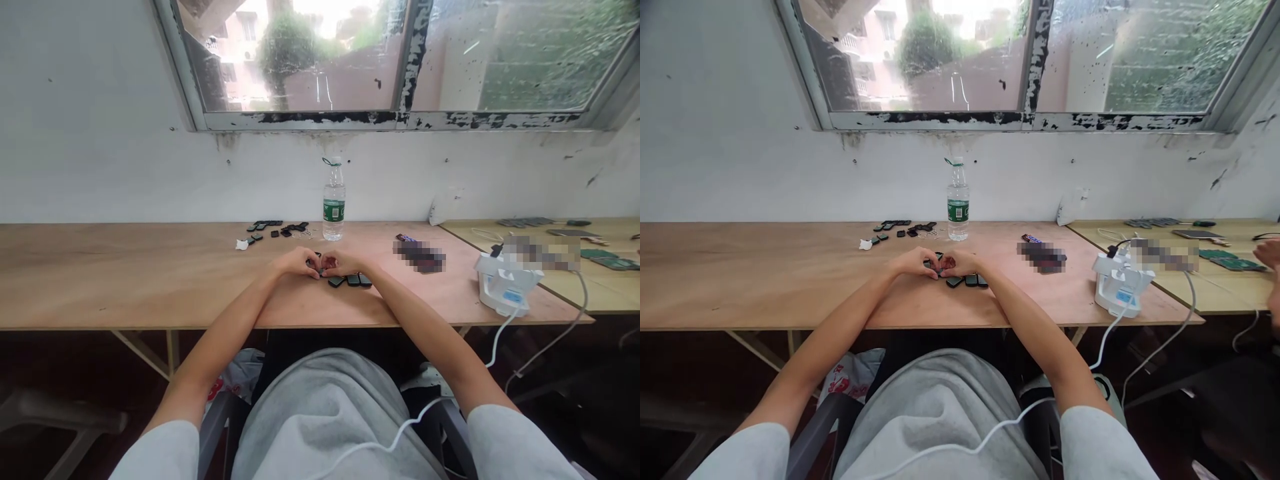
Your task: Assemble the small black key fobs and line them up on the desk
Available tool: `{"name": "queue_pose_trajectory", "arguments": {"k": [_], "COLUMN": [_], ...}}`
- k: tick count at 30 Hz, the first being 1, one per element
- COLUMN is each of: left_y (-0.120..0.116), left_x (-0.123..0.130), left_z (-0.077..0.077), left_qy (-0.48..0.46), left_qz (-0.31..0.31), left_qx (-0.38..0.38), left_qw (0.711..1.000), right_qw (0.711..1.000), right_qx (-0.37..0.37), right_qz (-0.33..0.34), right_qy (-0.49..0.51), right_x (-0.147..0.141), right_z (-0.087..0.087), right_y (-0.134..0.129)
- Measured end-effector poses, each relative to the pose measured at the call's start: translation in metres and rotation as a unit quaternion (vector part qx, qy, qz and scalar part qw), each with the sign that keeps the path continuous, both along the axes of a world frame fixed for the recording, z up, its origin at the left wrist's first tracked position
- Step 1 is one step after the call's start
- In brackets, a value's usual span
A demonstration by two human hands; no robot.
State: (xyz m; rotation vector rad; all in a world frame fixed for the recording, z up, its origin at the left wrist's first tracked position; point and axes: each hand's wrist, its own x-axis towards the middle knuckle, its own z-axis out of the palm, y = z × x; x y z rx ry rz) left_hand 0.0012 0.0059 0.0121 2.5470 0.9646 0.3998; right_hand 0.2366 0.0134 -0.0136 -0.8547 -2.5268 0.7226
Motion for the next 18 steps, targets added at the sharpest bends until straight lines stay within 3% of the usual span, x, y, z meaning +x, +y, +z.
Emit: {"name": "queue_pose_trajectory", "arguments": {"k": [9, 18], "left_y": [0.0017, 0.0026], "left_x": [0.0009, 0.0016], "left_z": [-0.0042, -0.0054], "left_qy": [-0.001, 0.010], "left_qz": [0.018, 0.023], "left_qx": [-0.001, 0.009], "left_qw": [1.000, 1.000], "right_qw": [0.999, 0.999], "right_qx": [-0.021, -0.029], "right_qz": [-0.033, -0.024], "right_qy": [-0.013, -0.014], "right_x": [-0.0013, -0.0013], "right_z": [-0.0008, 0.0019], "right_y": [0.0013, -0.0024]}}
